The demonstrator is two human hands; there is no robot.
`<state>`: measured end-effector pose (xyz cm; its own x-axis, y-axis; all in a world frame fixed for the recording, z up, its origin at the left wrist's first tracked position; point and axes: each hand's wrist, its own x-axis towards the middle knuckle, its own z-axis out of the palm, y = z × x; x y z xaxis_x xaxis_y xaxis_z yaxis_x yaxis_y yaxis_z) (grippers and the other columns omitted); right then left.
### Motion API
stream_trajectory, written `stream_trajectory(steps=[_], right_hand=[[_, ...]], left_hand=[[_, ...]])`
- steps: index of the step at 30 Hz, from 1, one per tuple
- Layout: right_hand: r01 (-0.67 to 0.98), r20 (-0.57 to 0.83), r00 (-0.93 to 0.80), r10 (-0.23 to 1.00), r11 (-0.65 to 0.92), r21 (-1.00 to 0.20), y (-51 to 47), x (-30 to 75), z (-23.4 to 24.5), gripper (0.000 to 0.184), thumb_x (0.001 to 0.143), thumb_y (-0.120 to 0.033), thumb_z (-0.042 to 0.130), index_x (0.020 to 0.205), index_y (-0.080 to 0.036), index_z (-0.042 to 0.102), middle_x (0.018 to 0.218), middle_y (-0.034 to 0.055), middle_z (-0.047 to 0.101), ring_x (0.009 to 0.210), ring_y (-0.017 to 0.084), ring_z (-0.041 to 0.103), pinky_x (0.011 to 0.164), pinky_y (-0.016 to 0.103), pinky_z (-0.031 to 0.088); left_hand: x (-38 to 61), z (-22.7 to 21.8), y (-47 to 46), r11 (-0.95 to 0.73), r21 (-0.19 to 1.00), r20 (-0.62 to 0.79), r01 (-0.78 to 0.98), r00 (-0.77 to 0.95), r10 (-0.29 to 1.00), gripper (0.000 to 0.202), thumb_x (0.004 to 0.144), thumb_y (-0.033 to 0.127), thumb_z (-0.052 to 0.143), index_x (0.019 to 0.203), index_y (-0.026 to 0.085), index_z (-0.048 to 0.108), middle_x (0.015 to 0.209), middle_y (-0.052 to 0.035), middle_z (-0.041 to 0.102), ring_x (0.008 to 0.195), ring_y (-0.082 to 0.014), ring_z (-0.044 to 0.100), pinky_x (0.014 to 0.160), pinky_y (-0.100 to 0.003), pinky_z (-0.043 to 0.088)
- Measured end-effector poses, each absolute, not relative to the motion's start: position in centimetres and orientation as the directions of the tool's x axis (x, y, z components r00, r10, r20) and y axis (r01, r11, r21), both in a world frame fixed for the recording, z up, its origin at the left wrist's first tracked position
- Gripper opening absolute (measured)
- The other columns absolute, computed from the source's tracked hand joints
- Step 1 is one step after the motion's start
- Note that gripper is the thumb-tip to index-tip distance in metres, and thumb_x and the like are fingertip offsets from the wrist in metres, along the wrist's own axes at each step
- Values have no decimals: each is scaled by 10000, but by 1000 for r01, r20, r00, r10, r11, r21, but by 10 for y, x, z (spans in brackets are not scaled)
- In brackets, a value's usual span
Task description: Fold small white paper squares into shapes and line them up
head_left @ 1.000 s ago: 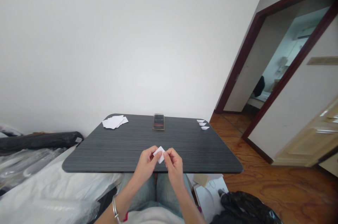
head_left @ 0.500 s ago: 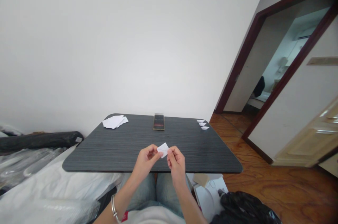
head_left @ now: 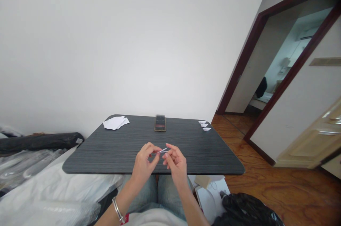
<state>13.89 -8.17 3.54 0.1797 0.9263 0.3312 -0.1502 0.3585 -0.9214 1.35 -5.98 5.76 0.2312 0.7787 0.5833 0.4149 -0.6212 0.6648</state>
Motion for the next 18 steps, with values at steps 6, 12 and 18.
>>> stream_trajectory(steps=[6, 12, 18], right_hand=[[-151, 333, 202, 921, 365, -919, -81, 140, 32, 110, 752, -280, 534, 747, -170, 540, 608, 0, 551, 536, 113, 523, 405, 181, 350], [-249, 350, 228, 909, 402, -881, -82, 143, 33, 108, 730, -260, 525, 661, -184, 495, 533, -23, 519, 466, 102, 481, 407, 195, 337], [-433, 297, 154, 942, 334, -837, -83, 143, 35, 124, 684, -269, 556, 644, -186, 474, 518, -28, 511, 455, 105, 496, 385, 182, 310]], left_hand=[[14, 59, -62, -671, 672, 594, 312, 313, 741, 178, 759, 143, 490, 804, 194, 654, 740, -34, 526, 725, -155, 512, 655, -258, 409], [12, 61, -60, -613, 781, 550, 123, 332, 767, 98, 718, 210, 587, 750, 182, 675, 839, -64, 550, 790, -176, 522, 675, -273, 423], [12, 54, -56, -430, 898, 431, -90, 371, 822, 95, 700, 212, 614, 743, 151, 673, 684, -32, 559, 634, -144, 547, 612, -260, 428]])
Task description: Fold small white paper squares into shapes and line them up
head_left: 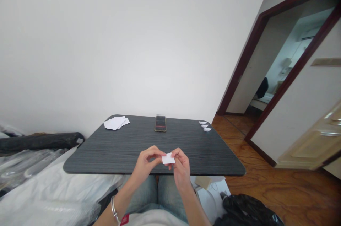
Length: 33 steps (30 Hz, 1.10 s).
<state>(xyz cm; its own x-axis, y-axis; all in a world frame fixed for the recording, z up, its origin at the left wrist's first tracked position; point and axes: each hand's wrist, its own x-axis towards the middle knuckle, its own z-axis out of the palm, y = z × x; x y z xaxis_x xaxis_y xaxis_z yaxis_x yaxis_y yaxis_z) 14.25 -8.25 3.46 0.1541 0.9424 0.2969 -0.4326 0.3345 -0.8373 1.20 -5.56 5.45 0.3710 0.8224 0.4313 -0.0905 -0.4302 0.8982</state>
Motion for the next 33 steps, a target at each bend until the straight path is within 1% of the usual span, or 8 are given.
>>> stream_trajectory(steps=[3, 5, 10, 13, 18, 23, 28, 33], right_hand=[[-465, 278, 108, 955, 295, -835, -82, 142, 34, 155, 680, -289, 579, 637, -183, 475, 503, -34, 516, 415, 89, 478, 372, 172, 302], [-447, 281, 78, 956, 286, -848, -83, 141, 35, 165, 684, -302, 595, 650, -177, 492, 497, -30, 527, 400, 83, 472, 363, 167, 306], [-333, 372, 125, 920, 392, -858, -85, 140, 35, 166, 663, -306, 637, 742, -177, 571, 618, 4, 570, 495, 107, 532, 358, 169, 346], [-274, 409, 164, 898, 439, -855, -84, 140, 34, 119, 651, -266, 651, 712, -180, 596, 645, 7, 572, 527, 120, 555, 373, 182, 364], [-291, 439, 177, 881, 472, -832, -82, 142, 33, 90, 644, -237, 659, 625, -172, 600, 552, -7, 567, 490, 117, 536, 395, 200, 367], [-322, 408, 160, 899, 438, -839, -84, 142, 37, 118, 674, -259, 642, 625, -160, 599, 565, 14, 612, 493, 123, 557, 403, 202, 375], [-339, 423, 115, 899, 436, -834, -87, 143, 42, 157, 713, -266, 614, 604, -153, 619, 566, 22, 624, 488, 111, 550, 436, 206, 400], [-361, 381, 155, 911, 411, -837, -89, 141, 44, 171, 721, -279, 612, 605, -153, 605, 558, 11, 622, 482, 105, 543, 446, 202, 402]], left_hand=[[13, 53, -56, -373, 911, 413, -178, 379, 828, 61, 680, 197, 634, 696, 148, 667, 648, -23, 581, 594, -138, 553, 592, -256, 427], [12, 53, -56, -403, 896, 445, -189, 338, 830, 50, 672, 191, 641, 662, 147, 663, 636, -26, 592, 598, -140, 552, 584, -251, 425], [7, 53, -55, -574, 818, 570, -47, 210, 794, 50, 687, 169, 629, 658, 159, 669, 670, -42, 620, 649, -154, 567, 622, -258, 424], [6, 54, -55, -613, 790, 596, 16, 215, 774, 63, 703, 164, 613, 677, 167, 670, 687, -44, 625, 661, -156, 571, 630, -258, 422], [7, 54, -55, -597, 802, 581, -28, 267, 769, 56, 696, 186, 623, 669, 154, 659, 663, -41, 614, 632, -149, 556, 605, -251, 416], [8, 52, -55, -520, 849, 525, -92, 250, 814, 102, 691, 214, 623, 626, 136, 608, 635, -23, 579, 603, -132, 525, 563, -225, 408], [9, 55, -58, -456, 879, 477, -141, 295, 828, 94, 736, 217, 573, 691, 135, 575, 646, -11, 550, 607, -124, 515, 571, -221, 407], [13, 60, -65, -455, 882, 470, -122, 276, 838, 126, 769, 212, 531, 668, 137, 528, 635, -1, 525, 605, -113, 498, 573, -210, 400]])
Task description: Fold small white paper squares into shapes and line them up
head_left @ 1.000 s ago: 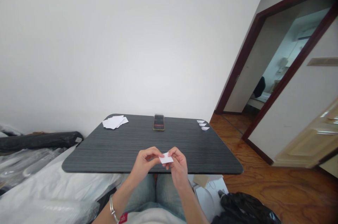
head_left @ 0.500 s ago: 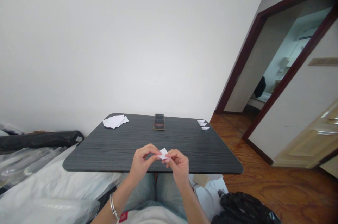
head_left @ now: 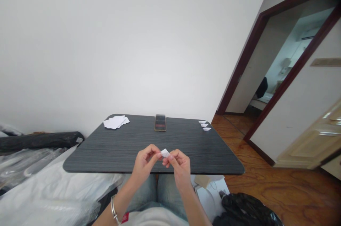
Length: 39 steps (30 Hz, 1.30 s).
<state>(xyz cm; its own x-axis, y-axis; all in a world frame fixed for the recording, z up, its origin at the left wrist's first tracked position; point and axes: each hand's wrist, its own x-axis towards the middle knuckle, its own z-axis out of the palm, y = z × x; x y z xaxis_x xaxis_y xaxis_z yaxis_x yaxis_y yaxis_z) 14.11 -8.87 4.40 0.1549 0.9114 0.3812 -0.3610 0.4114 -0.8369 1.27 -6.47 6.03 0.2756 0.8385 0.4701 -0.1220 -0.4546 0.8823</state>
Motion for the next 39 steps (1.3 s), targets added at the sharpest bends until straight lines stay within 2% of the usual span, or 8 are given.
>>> stream_trajectory(steps=[5, 14, 24, 28, 34, 39], right_hand=[[-371, 309, 213, 927, 369, -852, -90, 138, 46, 200, 745, -294, 588, 606, -152, 573, 553, 7, 624, 489, 108, 547, 471, 209, 413], [-345, 273, 253, 928, 350, -871, -87, 137, 45, 188, 707, -288, 626, 603, -148, 558, 553, 18, 636, 497, 114, 559, 479, 211, 425], [-291, 302, 243, 922, 366, -884, -85, 139, 42, 151, 706, -251, 618, 606, -146, 578, 566, -1, 589, 517, 103, 531, 504, 210, 424], [-272, 305, 269, 914, 376, -886, -83, 139, 40, 144, 692, -233, 630, 594, -145, 570, 552, -7, 583, 506, 97, 521, 512, 209, 417], [-276, 267, 305, 914, 353, -894, -84, 139, 40, 154, 682, -233, 642, 599, -148, 545, 529, -9, 588, 485, 98, 525, 500, 211, 417], [-242, 249, 324, 913, 335, -911, -82, 141, 39, 183, 672, -259, 652, 584, -145, 539, 507, -5, 581, 463, 103, 524, 473, 214, 412]], left_hand=[[17, 61, -71, -456, 885, 465, -90, 213, 860, 129, 764, 209, 537, 660, 133, 530, 631, -5, 534, 606, -112, 497, 585, -212, 405], [19, 62, -68, -319, 930, 353, -183, 201, 914, 161, 712, 239, 595, 617, 128, 526, 611, -1, 544, 578, -112, 517, 556, -212, 421], [18, 60, -70, -455, 889, 444, 41, 159, 882, 153, 756, 225, 542, 638, 129, 548, 634, -20, 571, 630, -136, 547, 620, -235, 438], [18, 58, -70, -456, 888, 444, 64, 143, 885, 148, 753, 230, 546, 643, 130, 553, 637, -19, 574, 630, -136, 552, 619, -237, 447], [20, 56, -69, -384, 922, 388, -59, 141, 911, 136, 737, 244, 567, 666, 139, 516, 626, 2, 552, 607, -122, 554, 603, -233, 462], [20, 60, -70, -267, 939, 308, -216, 184, 933, 174, 758, 291, 537, 844, 141, 511, 663, -5, 582, 615, -135, 589, 612, -263, 489]])
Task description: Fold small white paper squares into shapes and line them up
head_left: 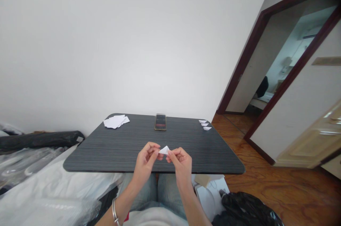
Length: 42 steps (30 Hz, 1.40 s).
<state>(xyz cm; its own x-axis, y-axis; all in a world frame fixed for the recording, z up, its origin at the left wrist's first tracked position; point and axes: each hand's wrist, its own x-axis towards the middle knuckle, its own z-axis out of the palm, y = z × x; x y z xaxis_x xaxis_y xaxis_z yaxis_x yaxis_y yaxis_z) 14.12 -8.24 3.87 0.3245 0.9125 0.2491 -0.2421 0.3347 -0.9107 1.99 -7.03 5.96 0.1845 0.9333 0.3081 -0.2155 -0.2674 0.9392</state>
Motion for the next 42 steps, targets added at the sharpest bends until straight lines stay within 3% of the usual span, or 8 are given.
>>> stream_trajectory(steps=[8, 16, 22, 29, 33, 37, 42], right_hand=[[-210, 254, 316, 914, 328, -921, -86, 140, 43, 180, 652, -257, 665, 566, -149, 549, 477, -12, 570, 452, 112, 527, 473, 222, 421], [-208, 258, 337, 906, 339, -918, -85, 139, 39, 138, 665, -230, 653, 591, -143, 577, 522, -3, 593, 497, 113, 542, 513, 226, 435], [-255, 217, 336, 917, 310, -916, -84, 138, 38, 182, 652, -263, 668, 581, -147, 546, 496, -4, 588, 449, 109, 530, 457, 220, 427], [-342, 205, 332, 921, 321, -883, -83, 137, 38, 222, 664, -299, 665, 758, -168, 512, 509, -25, 584, 444, 116, 547, 437, 217, 430], [-351, 191, 278, 942, 284, -892, -83, 137, 38, 248, 719, -375, 595, 816, -152, 549, 568, 8, 608, 505, 134, 578, 455, 223, 443], [-285, 209, 186, 960, 256, -924, -83, 137, 36, 248, 725, -375, 584, 656, -137, 569, 544, 5, 580, 466, 98, 528, 428, 189, 397], [-214, 248, 204, 947, 291, -933, -84, 137, 35, 292, 731, -368, 575, 546, -157, 495, 455, -38, 491, 400, 69, 432, 410, 181, 356]], left_hand=[[22, 60, -67, -209, 963, 238, -172, 165, 957, 196, 649, 282, 657, 743, 118, 602, 667, -35, 647, 610, -143, 604, 583, -248, 505], [21, 53, -64, -268, 957, 279, -113, 100, 955, 127, 655, 251, 653, 661, 127, 626, 634, -17, 654, 609, -145, 617, 613, -250, 511], [23, 56, -66, -231, 961, 248, -151, 104, 963, 152, 644, 259, 660, 646, 123, 593, 606, -17, 649, 570, -144, 617, 584, -253, 514], [24, 54, -63, -194, 959, 222, -209, 121, 968, 192, 644, 268, 658, 735, 126, 566, 591, -10, 644, 536, -133, 612, 551, -242, 503], [23, 53, -62, -198, 953, 225, -230, 96, 970, 225, 645, 272, 655, 775, 128, 541, 557, 9, 623, 527, -130, 608, 551, -239, 494], [21, 54, -62, -191, 957, 217, -217, 107, 970, 225, 652, 271, 649, 781, 131, 529, 568, 17, 609, 529, -118, 597, 556, -232, 489], [22, 55, -62, -201, 962, 233, -186, 171, 957, 209, 677, 284, 625, 788, 137, 527, 540, 40, 545, 533, -110, 568, 569, -236, 481]])
